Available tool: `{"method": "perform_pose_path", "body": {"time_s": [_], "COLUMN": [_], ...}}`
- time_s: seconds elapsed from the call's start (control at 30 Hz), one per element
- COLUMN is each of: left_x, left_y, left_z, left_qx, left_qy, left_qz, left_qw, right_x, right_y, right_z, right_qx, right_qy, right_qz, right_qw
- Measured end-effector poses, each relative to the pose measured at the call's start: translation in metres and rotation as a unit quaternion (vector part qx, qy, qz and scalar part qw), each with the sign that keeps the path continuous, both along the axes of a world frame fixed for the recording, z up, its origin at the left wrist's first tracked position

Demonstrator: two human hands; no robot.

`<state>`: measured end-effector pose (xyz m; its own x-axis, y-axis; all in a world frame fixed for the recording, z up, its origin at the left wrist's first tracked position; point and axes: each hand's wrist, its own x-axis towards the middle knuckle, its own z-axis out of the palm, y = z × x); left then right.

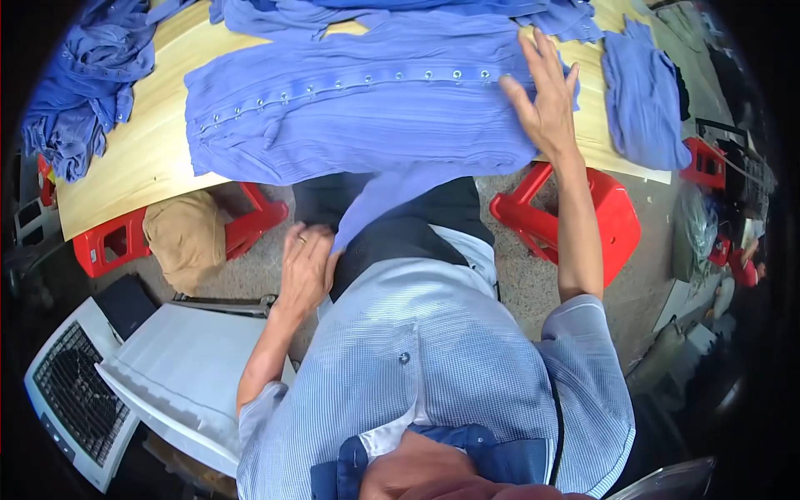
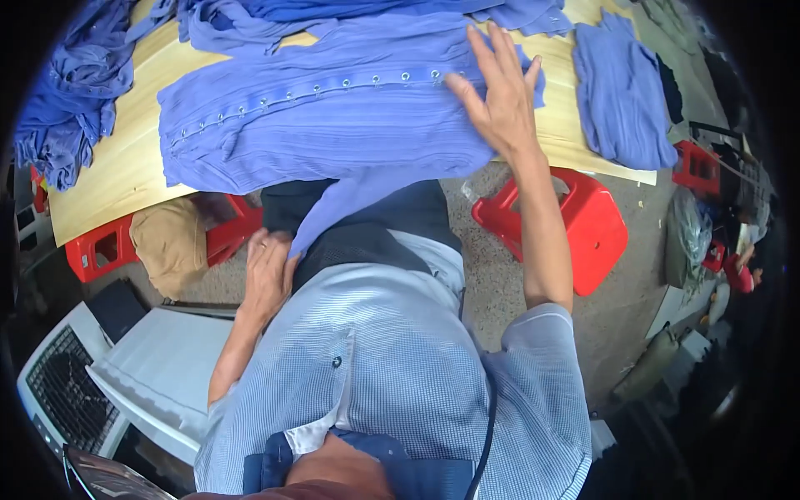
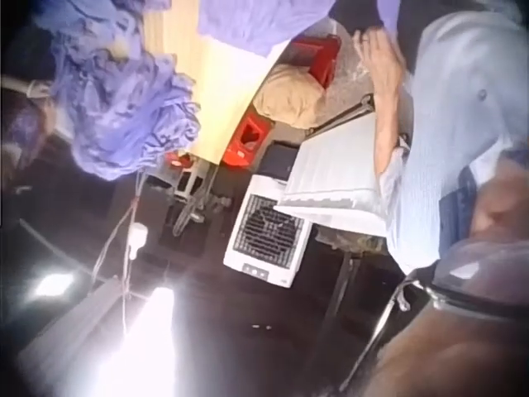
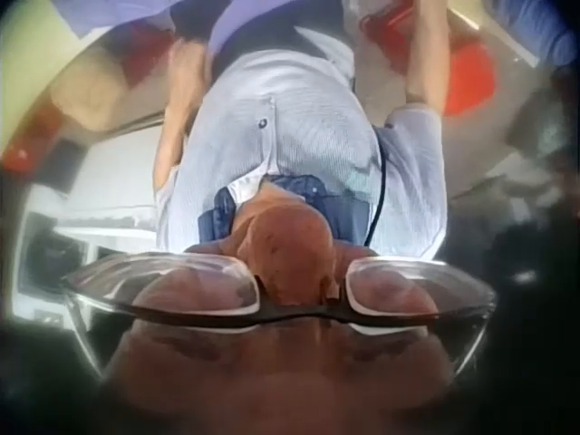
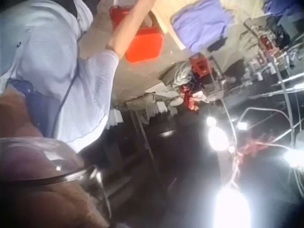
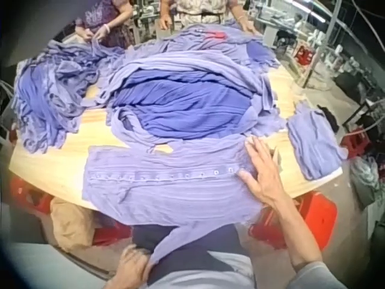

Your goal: Fastening small metal snaps along the seam of blue pleated garments on a wooden work table.

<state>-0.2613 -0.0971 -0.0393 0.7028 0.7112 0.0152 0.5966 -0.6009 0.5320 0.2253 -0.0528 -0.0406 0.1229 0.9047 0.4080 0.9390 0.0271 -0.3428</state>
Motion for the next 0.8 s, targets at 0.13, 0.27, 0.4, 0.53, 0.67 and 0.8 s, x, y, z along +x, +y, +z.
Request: {"method": "perform_pose_path", "body": {"time_s": [0.13, 0.27, 0.4, 0.53, 0.67, 0.8], "left_x": [0.006, 0.029, 0.064, 0.078, 0.054, 0.017], "left_y": [0.0, 0.014, 0.031, 0.055, 0.095, 0.13], "left_z": [0.064, 0.101, 0.134, 0.155, 0.167, 0.184], "left_qx": [-0.049, -0.113, -0.241, -0.318, -0.357, -0.356], "left_qy": [0.003, -0.038, -0.136, -0.15, -0.087, 0.088], "left_qz": [-0.011, -0.042, -0.024, -0.047, -0.066, 0.065], "left_qw": [0.999, 0.992, 0.961, 0.935, 0.928, 0.928], "right_x": [-0.056, -0.143, -0.169, -0.15, -0.117, -0.093], "right_y": [-0.051, -0.101, -0.117, -0.118, -0.108, -0.09], "right_z": [0.048, 0.051, 0.025, 0.008, 0.034, 0.057], "right_qx": [-0.003, -0.09, -0.066, 0.0, -0.027, -0.03], "right_qy": [0.004, 0.083, 0.201, 0.22, 0.458, 0.506], "right_qz": [0.193, 0.332, 0.221, 0.13, 0.0, -0.01], "right_qw": [0.981, 0.935, 0.952, 0.967, 0.888, 0.862]}}
